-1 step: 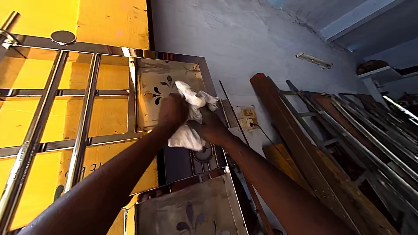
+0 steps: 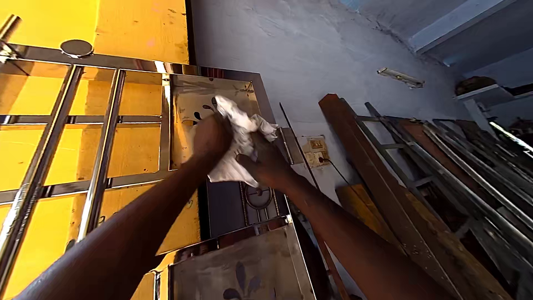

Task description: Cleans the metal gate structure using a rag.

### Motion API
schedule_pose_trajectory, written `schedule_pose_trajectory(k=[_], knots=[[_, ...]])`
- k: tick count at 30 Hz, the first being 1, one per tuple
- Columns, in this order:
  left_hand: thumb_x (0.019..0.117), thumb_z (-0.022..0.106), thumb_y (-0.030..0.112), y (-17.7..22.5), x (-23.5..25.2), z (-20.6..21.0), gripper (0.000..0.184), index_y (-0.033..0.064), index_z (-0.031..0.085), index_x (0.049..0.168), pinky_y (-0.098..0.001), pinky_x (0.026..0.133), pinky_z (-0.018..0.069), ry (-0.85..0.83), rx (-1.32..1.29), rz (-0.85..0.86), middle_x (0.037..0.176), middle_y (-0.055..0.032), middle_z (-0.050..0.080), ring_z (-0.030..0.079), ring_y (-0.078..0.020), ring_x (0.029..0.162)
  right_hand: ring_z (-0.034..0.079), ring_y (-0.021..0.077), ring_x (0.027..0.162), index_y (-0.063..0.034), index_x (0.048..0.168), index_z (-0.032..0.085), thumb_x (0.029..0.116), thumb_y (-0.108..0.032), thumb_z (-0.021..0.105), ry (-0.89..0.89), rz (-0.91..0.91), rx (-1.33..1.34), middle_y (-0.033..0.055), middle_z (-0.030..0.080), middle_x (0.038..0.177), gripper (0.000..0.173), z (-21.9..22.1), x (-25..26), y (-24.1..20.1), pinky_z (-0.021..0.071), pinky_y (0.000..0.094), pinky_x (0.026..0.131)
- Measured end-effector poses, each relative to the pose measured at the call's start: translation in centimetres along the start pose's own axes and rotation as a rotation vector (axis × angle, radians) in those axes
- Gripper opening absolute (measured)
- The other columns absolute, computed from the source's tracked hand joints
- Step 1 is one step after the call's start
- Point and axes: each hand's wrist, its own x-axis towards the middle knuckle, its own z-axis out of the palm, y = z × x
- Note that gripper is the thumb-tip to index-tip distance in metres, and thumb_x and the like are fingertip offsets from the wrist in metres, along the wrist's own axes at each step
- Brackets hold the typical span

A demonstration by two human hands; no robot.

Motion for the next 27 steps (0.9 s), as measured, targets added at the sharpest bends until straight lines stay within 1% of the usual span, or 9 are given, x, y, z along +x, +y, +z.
schedule_pose_trajectory(k=[2, 4, 9, 12, 15, 18, 20, 23, 27], knots=[[0.1068, 0.046, 0.024, -1.3, 2.9, -0.8, 0.036, -0.0046, 0.064, 0.12, -0.0688, 0.09, 0.0493, 0.124, 0.075, -0.007, 0.121, -0.0303, 0.063, 0.063, -0.0493, 0.112, 0.051, 0.0294, 0.139, -0.0013, 0.148, 0.051, 0.0959, -0.036, 0.064, 0.138, -0.203, -0.286, 0.016, 0.055, 0.149, 0.064, 1.2, -1.3, 1.3, 0.0379, 0.0495, 0.118], [0.1032, 0.051, 0.017, -2.1, 5.1, -1.0, 0.033, -0.0033, 0.059, 0.128, -0.0686, 0.09, 0.0492, 0.198, 0.179, 0.074, 0.13, -0.0306, 0.058, 0.06, -0.0506, 0.116, 0.052, 0.0319, 0.139, -0.0101, 0.14, 0.063, 0.0918, -0.043, 0.062, 0.21, -0.331, -0.477, 0.0095, 0.06, 0.145, 0.058, 2.5, -2.2, 3.3, 0.0295, 0.06, 0.119], [0.0984, 0.05, -0.003, -1.6, 9.8, 0.8, 0.02, -0.0069, 0.066, 0.111, -0.0614, 0.091, 0.0485, 0.188, 0.672, 0.615, 0.122, -0.0322, 0.057, 0.056, -0.0506, 0.118, 0.058, 0.0273, 0.131, -0.0178, 0.132, 0.068, 0.0896, -0.051, 0.064, 0.125, -0.316, -0.57, 0.0088, 0.063, 0.139, 0.054, 2.8, -2.7, 4.1, 0.0231, 0.063, 0.12], [0.1001, 0.052, 0.003, 0.3, 11.8, 1.4, 0.021, -0.0045, 0.07, 0.106, -0.0611, 0.094, 0.0487, 0.03, 0.722, 0.511, 0.122, -0.0271, 0.061, 0.057, -0.0465, 0.121, 0.062, 0.0262, 0.124, -0.0192, 0.122, 0.073, 0.0904, -0.049, 0.059, 0.274, -0.404, -0.533, 0.0061, 0.068, 0.131, 0.045, 3.0, -2.9, 4.6, 0.0309, 0.0606, 0.116], [0.0992, 0.056, 0.028, 2.0, 12.6, 2.4, 0.037, -0.0055, 0.069, 0.105, -0.0704, 0.092, 0.0466, -0.064, 0.53, 0.304, 0.121, -0.0325, 0.062, 0.058, -0.0512, 0.12, 0.061, 0.0261, 0.111, -0.0192, 0.107, 0.078, 0.0918, -0.039, 0.057, 0.523, -0.541, -0.424, 0.007, 0.069, 0.123, 0.032, 2.9, -3.3, 4.7, 0.0376, 0.053, 0.102], [0.1016, 0.048, 0.045, 3.6, 10.6, 4.2, 0.06, 0.0, 0.056, 0.14, -0.0722, 0.104, 0.0316, -0.093, 0.57, 0.224, 0.149, -0.0362, 0.037, 0.031, -0.0535, 0.142, 0.06, 0.0213, 0.096, -0.0198, 0.098, 0.078, 0.0925, -0.034, 0.057, 0.593, -0.606, -0.345, 0.0014, 0.07, 0.102, 0.026, 2.8, -3.6, 4.7, 0.0413, 0.0436, 0.087], [0.1038, 0.041, 0.047, 4.1, 10.1, 5.3, 0.062, 0.0012, 0.055, 0.143, -0.0689, 0.106, 0.0302, -0.023, 0.596, 0.179, 0.153, -0.0337, 0.035, 0.03, -0.0506, 0.145, 0.059, 0.0183, 0.085, -0.0197, 0.093, 0.078, 0.0912, -0.035, 0.058, 0.603, -0.584, -0.312, -0.0012, 0.068, 0.089, 0.025, 2.9, -3.5, 4.7, 0.0412, 0.0393, 0.076], [0.1044, 0.039, 0.042, 3.9, 10.6, 6.2, 0.058, -0.0017, 0.058, 0.137, -0.0667, 0.105, 0.0315, 0.021, 0.563, 0.19, 0.151, -0.0296, 0.041, 0.032, -0.0465, 0.145, 0.061, 0.0261, 0.094, -0.0175, 0.108, 0.078, 0.088, -0.045, 0.061, 0.651, -0.367, -0.326, 0.0075, 0.067, 0.105, 0.038, 2.8, -3.5, 4.6, 0.046, 0.0448, 0.075], [0.106, 0.033, 0.033, 2.0, 12.4, 5.1, 0.052, -0.0036, 0.063, 0.127, -0.0668, 0.103, 0.0311, -0.088, 0.504, 0.447, 0.141, -0.0271, 0.048, 0.039, -0.0456, 0.137, 0.052, 0.0425, 0.114, -0.0117, 0.143, 0.058, 0.0809, -0.056, 0.063, 0.602, -0.102, -0.454, 0.0251, 0.049, 0.138, 0.076, 2.8, -4.0, 4.3, 0.0445, 0.056, 0.082]])
